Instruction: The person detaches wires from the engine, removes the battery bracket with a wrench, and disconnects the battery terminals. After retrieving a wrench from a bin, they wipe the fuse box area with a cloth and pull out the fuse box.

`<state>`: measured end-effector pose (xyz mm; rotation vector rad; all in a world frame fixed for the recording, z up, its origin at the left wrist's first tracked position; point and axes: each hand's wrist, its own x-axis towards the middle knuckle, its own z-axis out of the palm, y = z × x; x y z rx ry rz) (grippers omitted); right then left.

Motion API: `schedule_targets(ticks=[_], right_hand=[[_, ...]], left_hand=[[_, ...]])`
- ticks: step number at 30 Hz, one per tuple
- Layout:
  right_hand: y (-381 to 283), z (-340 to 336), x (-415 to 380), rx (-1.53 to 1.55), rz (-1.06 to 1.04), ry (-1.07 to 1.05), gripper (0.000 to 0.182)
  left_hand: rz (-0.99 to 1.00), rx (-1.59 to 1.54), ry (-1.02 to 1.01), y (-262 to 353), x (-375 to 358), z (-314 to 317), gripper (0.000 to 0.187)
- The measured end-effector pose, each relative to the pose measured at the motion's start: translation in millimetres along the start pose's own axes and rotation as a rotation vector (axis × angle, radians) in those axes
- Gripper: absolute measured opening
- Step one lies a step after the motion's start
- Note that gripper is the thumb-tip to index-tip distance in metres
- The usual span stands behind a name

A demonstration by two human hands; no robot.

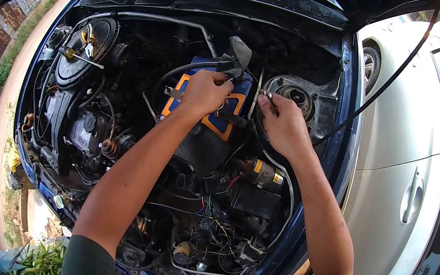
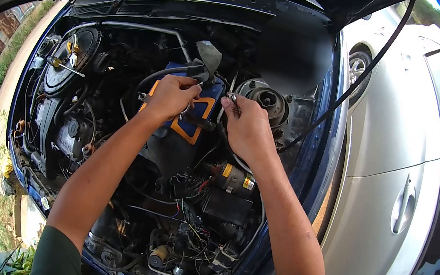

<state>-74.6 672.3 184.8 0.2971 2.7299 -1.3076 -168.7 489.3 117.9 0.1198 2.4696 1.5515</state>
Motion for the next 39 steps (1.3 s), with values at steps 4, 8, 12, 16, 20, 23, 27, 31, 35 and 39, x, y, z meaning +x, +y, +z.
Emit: schedule_targets(ticks=[4, 8, 12, 16, 20, 23, 27, 31, 35, 39], right_hand=[[12, 6, 19, -0.034, 0.017, 0.035, 0.041], [27, 14, 29, -0.051, -0.171, 0.079, 0.032], [8, 6, 31, -0.013, -0.045, 0.004, 0.022], [11, 3, 41, 0.545, 0.071, -0.192, 0.020], [13, -8, 37, 1.315, 0.047, -0.325, 0.047], [16, -5, 37, 1.464, -0.010, -0.288, 0.054], [26, 11, 45, 0.963, -0.115, 0.071, 0.044], [22, 14, 50, 0.333, -0.185, 0.196, 0.036], [19, 21, 58, 0.163, -0.255, 0.199, 0.039], [22, 26, 60, 0.196, -0.253, 0.244, 0.040]], left_hand=[[-0.052, -0.069, -0.079, 1, 7, -11, 0.034], [-0.130, -0.189, -0.127, 2, 12, -16, 0.032], [-0.194, -0.270, -0.118, 11, 9, -19, 0.033], [-0.155, -0.159, -0.141, 8, 12, -21, 0.031], [-0.174, -0.468, -0.129, 3, 11, -17, 0.030], [-0.245, -0.469, -0.134, 9, 16, -18, 0.031], [-0.271, -0.452, -0.086, 14, 10, -17, 0.031], [-0.124, -0.365, -0.074, 4, 8, -12, 0.030], [-0.109, -0.286, -0.034, -2, 11, -9, 0.030], [-0.147, -0.327, -0.055, -2, 12, -12, 0.031]])
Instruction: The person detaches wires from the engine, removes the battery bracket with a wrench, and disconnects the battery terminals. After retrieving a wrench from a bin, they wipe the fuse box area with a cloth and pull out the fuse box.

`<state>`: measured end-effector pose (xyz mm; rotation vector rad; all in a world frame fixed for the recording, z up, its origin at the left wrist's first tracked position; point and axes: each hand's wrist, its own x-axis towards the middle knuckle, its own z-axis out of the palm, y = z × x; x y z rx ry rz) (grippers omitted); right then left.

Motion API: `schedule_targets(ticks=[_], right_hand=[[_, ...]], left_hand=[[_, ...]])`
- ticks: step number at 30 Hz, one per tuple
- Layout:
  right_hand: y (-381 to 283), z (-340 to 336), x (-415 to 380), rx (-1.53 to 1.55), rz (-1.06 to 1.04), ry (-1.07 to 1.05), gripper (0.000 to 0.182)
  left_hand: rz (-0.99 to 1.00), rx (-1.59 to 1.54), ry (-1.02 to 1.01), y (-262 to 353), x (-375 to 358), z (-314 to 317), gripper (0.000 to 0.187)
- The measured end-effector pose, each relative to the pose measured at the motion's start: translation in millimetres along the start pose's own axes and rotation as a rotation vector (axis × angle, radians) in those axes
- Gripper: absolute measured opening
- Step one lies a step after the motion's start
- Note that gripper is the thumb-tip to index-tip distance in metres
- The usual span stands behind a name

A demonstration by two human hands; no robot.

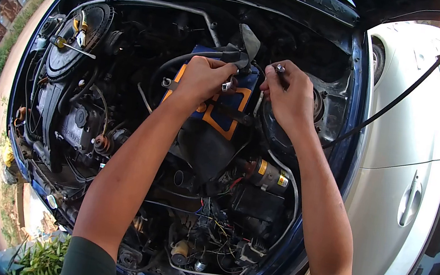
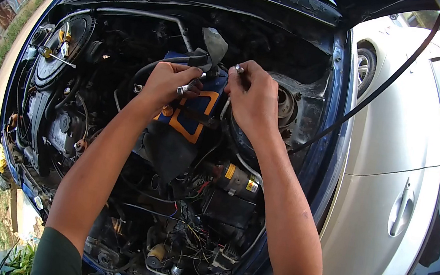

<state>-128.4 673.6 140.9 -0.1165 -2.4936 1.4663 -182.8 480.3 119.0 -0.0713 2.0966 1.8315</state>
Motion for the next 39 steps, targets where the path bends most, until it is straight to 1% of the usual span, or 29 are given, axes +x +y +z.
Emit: schedule_targets(ticks=[3, 5, 9, 12, 14, 15, 17, 18, 20, 21, 23, 26, 30, 32, 36, 38, 39], right_hand=[[-1, 1, -5, 0.039, -0.043, -0.026, 0.035], [-8, 0, -14, -0.158, -0.089, 0.013, 0.029], [-5, 7, -24, -0.100, -0.072, 0.050, 0.024], [-1, 1, -24, -0.093, -0.125, 0.085, 0.024], [-2, -8, -23, -0.207, -0.160, -0.031, 0.026], [0, -6, -23, -0.208, -0.159, -0.032, 0.026], [3, -2, -25, -0.386, -0.264, -0.052, 0.028], [0, 2, -26, -0.387, -0.265, -0.050, 0.028], [-8, 11, -31, -0.526, -0.216, -0.140, 0.027], [-7, 14, -33, -0.526, -0.216, -0.139, 0.027], [-4, 20, -36, -0.524, -0.263, -0.056, 0.023], [-8, 22, -35, -0.537, -0.217, -0.069, 0.023], [-7, 23, -31, -0.538, -0.223, -0.074, 0.023], [-5, 24, -30, -0.578, -0.247, -0.089, 0.025], [-20, 20, -21, -0.609, -0.250, -0.113, 0.021], [-30, 12, -1, -0.635, -0.254, -0.184, 0.020], [-44, 9, 12, -0.649, -0.141, -0.222, 0.021]], left_hand=[[-0.007, -0.062, 0.004, 3, -2, 1, 0.033], [0.013, -0.128, -0.017, 5, -3, 1, 0.036], [-0.005, -0.163, -0.034, 5, -2, -2, 0.037], [-0.018, -0.172, -0.054, 5, -2, -3, 0.037], [-0.039, -0.189, -0.058, 5, -2, -4, 0.036], [-0.040, -0.191, -0.058, 5, -1, -4, 0.036], [-0.048, -0.202, -0.068, 6, -1, -5, 0.036], [-0.046, -0.202, -0.070, 7, -1, -4, 0.036], [-0.065, -0.205, -0.061, 9, -2, -4, 0.036], [-0.064, -0.205, -0.062, 9, -2, -4, 0.036], [-0.085, -0.211, -0.054, 10, -2, -4, 0.036], [-0.070, -0.208, -0.047, 9, -2, -4, 0.035], [-0.077, -0.214, -0.051, 9, -1, -4, 0.033], [-0.014, -0.199, -0.051, 4, 0, -3, 0.032], [-0.014, -0.132, -0.071, 0, -1, -6, 0.030], [0.087, 0.024, -0.027, -5, -8, -2, 0.032], [0.084, 0.020, -0.027, -8, -9, 0, 0.032]])
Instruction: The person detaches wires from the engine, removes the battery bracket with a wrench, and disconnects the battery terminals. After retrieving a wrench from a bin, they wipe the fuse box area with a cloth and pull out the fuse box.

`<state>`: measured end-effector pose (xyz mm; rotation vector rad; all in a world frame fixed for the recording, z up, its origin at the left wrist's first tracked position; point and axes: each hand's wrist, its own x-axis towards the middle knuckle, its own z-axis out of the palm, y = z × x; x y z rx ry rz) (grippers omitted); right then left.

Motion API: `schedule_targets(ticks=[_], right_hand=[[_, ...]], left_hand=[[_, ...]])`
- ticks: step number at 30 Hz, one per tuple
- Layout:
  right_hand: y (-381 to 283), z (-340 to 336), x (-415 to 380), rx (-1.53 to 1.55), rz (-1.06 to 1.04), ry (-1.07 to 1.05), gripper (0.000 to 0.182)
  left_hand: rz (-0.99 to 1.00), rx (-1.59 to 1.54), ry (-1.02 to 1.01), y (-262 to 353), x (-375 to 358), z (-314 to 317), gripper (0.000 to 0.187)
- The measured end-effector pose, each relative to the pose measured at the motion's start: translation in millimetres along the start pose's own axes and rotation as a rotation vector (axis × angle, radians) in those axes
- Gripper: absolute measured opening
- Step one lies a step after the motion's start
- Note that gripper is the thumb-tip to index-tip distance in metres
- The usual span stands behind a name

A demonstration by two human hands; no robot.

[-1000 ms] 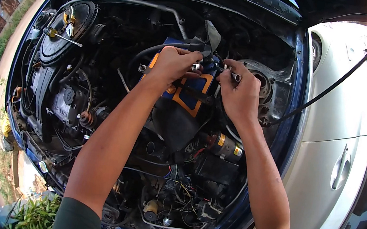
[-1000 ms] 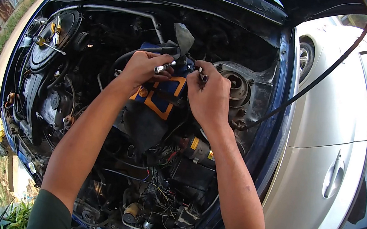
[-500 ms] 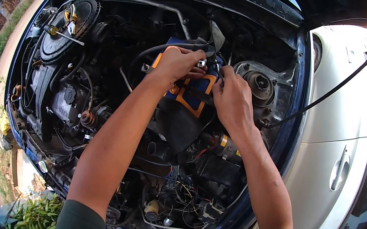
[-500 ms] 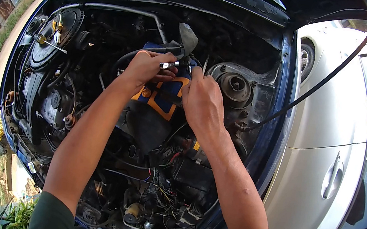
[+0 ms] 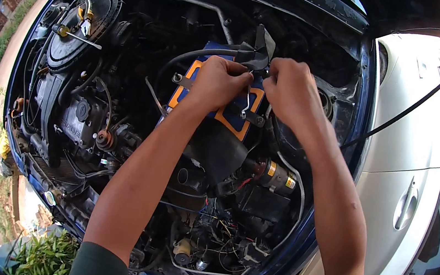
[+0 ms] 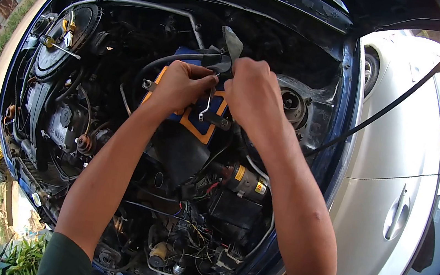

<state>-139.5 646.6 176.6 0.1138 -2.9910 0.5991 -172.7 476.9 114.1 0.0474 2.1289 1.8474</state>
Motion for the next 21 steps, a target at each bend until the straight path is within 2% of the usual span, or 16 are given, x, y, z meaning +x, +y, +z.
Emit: schedule_targets(ticks=[1, 3, 5, 7, 9, 10, 11, 13, 15, 17, 21], right_hand=[[-6, -14, 17, 0.002, 0.092, -0.071, 0.023], [-3, -29, 67, -0.155, 0.172, -0.344, 0.025], [-5, -55, 79, -0.199, 0.174, -0.381, 0.025], [1, -64, 72, -0.258, 0.172, -0.424, 0.025], [10, -58, 39, 0.009, 0.054, -0.232, 0.029], [21, -35, 15, 0.033, -0.134, -0.020, 0.026], [15, -23, -7, 0.035, -0.120, 0.035, 0.021], [11, -3, -33, -0.016, -0.109, 0.065, 0.020], [19, 16, -40, -0.028, -0.094, 0.075, 0.021], [25, 29, -41, -0.035, -0.158, 0.201, 0.023], [25, 32, -38, -0.066, -0.147, 0.207, 0.022]], left_hand=[[0.059, 0.087, 0.027, -4, 0, 3, 0.033], [0.116, 0.182, 0.047, -12, 0, 7, 0.034], [0.220, 0.274, 0.088, -16, 1, 7, 0.034], [0.213, 0.239, 0.086, -18, 2, 9, 0.034], [0.159, 0.132, 0.056, -15, 3, 6, 0.034], [0.166, 0.131, 0.055, -8, 3, 4, 0.034], [0.060, 0.068, 0.029, 1, 2, 1, 0.034], [-0.097, 0.007, -0.011, 13, 4, -5, 0.035], [-0.092, -0.051, -0.021, 10, 9, -5, 0.035], [-0.091, -0.110, -0.030, 6, 10, -6, 0.035], [-0.104, -0.105, -0.026, 9, 8, -5, 0.029]])
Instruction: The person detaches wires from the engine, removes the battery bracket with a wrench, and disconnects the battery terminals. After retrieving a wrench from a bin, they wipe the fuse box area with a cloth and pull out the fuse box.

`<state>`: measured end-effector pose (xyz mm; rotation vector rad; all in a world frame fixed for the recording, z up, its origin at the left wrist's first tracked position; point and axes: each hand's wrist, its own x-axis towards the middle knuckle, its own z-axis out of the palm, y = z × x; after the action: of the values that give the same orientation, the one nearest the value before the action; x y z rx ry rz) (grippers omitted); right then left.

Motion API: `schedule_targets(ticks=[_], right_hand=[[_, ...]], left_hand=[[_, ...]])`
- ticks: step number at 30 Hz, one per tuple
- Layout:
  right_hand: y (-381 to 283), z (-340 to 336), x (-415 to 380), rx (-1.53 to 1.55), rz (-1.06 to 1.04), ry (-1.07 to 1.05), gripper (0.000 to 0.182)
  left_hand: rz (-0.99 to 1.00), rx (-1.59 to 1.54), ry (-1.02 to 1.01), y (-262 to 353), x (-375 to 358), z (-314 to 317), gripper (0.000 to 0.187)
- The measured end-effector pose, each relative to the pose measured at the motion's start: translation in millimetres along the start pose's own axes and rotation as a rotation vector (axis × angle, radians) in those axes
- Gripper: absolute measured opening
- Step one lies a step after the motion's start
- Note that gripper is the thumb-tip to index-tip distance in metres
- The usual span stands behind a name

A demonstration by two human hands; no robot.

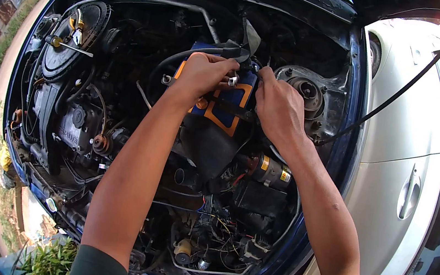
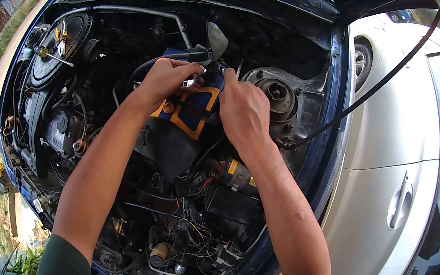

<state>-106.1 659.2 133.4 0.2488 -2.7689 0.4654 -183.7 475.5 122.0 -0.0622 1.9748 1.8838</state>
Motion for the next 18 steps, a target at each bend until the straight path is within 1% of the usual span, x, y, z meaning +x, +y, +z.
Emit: schedule_targets(ticks=[4, 8, 10, 11, 13, 14, 18], right_hand=[[-3.3, 0.0, -0.7, 0.028, 0.014, 0.006, 0.020], [-0.1, 4.9, -0.7, 0.044, -0.006, 0.031, 0.016], [-0.2, 4.7, -0.7, 0.051, -0.014, 0.044, 0.016], [-0.7, 3.5, -1.1, 0.058, -0.017, 0.045, 0.016], [-1.1, 1.1, -2.6, 0.049, -0.021, 0.054, 0.016], [-1.2, 1.3, -3.6, 0.056, -0.023, 0.057, 0.016], [-4.5, -1.7, -3.9, 0.045, -0.023, 0.051, 0.019]], left_hand=[[-0.011, -0.023, -0.001, -1.9, 4.1, -0.3, 0.028], [0.022, -0.018, -0.008, -3.8, 4.4, -0.8, 0.028], [-0.008, -0.034, 0.000, -1.9, 3.2, 0.5, 0.028], [0.012, -0.030, 0.004, -1.0, 3.7, -0.3, 0.028], [-0.029, -0.060, -0.012, -1.5, 4.3, -1.0, 0.028], [-0.023, -0.070, -0.016, -1.8, 4.5, -1.4, 0.031], [-0.028, -0.074, -0.012, -5.4, 7.2, -1.1, 0.030]])
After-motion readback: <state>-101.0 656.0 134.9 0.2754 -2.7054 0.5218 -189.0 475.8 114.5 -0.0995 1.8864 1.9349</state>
